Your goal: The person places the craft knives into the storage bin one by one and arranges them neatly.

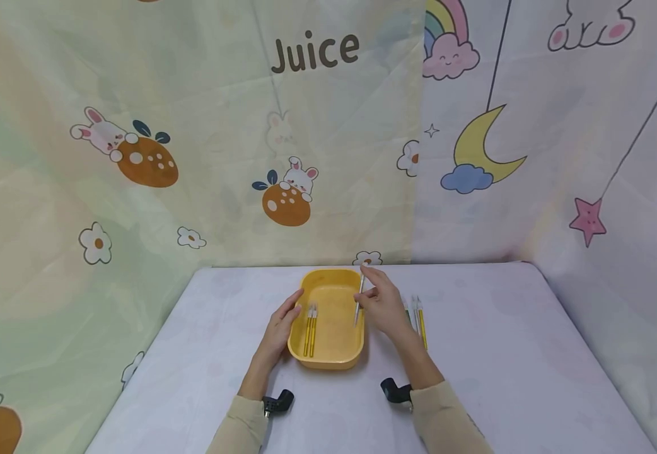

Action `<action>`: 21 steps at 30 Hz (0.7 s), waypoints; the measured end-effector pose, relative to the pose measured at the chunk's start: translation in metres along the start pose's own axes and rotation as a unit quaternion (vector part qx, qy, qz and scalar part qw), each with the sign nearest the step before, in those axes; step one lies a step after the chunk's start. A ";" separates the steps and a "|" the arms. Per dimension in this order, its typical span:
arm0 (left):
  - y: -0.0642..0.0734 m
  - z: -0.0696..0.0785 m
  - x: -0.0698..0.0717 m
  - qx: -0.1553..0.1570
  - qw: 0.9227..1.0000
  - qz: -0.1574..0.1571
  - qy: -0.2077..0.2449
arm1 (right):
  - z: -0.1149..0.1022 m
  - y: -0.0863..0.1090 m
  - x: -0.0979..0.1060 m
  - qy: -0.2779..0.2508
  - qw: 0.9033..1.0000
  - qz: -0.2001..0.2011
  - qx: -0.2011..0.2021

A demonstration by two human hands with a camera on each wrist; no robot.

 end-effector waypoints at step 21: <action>-0.001 0.000 0.000 0.009 1.000 0.006 -0.001 | -0.011 -0.006 -0.041 0.008 0.999 -0.010 0.041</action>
Point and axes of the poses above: each hand's wrist, its own y-axis away from the middle knuckle, its own x-axis out of the back of the hand, z = x × y, the point moved 6 cm from there along -y, towards the middle knuckle, and after that the axes turned 2 degrees about y, right-handed, at the moved point
